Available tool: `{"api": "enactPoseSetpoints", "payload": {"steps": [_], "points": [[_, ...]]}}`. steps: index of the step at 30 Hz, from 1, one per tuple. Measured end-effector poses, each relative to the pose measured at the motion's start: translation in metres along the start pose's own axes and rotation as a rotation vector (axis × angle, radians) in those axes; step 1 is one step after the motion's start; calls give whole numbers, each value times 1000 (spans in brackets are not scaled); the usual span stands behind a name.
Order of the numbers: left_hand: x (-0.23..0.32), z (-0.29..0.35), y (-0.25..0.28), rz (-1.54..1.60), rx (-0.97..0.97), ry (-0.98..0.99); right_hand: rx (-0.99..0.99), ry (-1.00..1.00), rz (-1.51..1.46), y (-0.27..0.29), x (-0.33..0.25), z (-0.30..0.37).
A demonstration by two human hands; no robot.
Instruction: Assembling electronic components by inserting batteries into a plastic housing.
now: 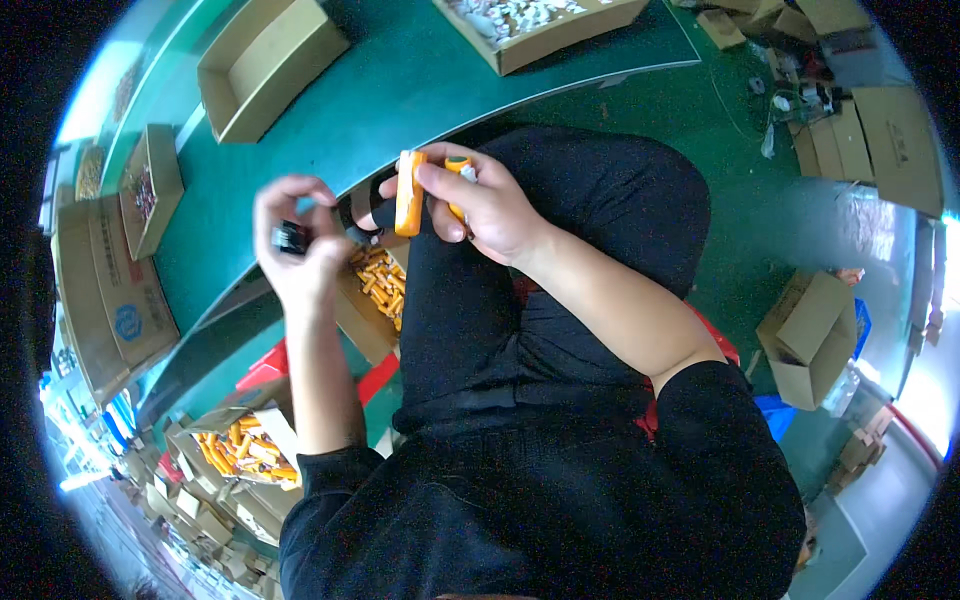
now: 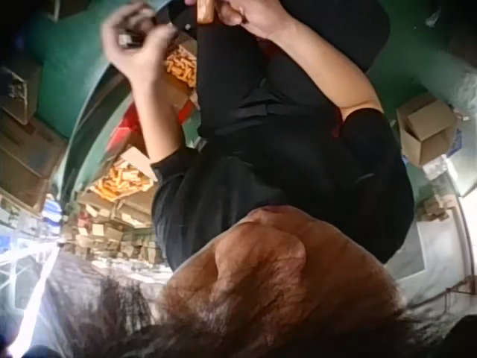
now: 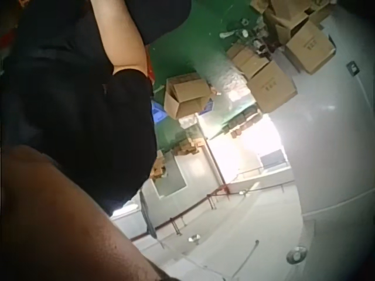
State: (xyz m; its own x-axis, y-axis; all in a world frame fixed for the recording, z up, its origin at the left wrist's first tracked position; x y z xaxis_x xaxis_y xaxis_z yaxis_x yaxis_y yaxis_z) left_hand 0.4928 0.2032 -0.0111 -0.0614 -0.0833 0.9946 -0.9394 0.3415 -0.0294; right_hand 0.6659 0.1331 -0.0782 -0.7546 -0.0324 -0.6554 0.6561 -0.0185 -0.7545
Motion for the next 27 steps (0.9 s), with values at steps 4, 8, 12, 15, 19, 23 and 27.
{"api": "enactPoseSetpoints", "payload": {"steps": [4,8,12,15,19,23,27], "points": [[-27,50,-10,-160,75,35,-1,-28,52,-17,9,0],[-44,64,-7,-119,188,128,5,-73,134,-34,20,1],[-58,72,8,335,280,339,-29,-173,-194,-49,26,3],[-76,83,44,542,332,438,19,-168,-91,-46,18,-6],[-66,92,71,434,415,341,35,-67,363,-46,-11,-40],[-47,94,80,147,419,169,36,321,1064,-41,-52,-71],[-25,91,69,-79,302,107,-34,865,1961,-65,-62,-97]]}}
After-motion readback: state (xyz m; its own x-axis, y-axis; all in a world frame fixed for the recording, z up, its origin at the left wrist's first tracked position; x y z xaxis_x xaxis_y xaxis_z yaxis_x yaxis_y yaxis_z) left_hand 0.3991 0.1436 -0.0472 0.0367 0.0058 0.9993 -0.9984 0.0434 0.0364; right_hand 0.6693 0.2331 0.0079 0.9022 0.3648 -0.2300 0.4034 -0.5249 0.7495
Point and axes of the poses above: each hand's wrist, its own z-axis away from the middle knuckle, its own y-axis out of the back of the hand, x = y × z, the point moved 6 cm from there along -z, towards the middle knuckle, and after that the axes turned 5 degrees about y, right-handed, at the moved point
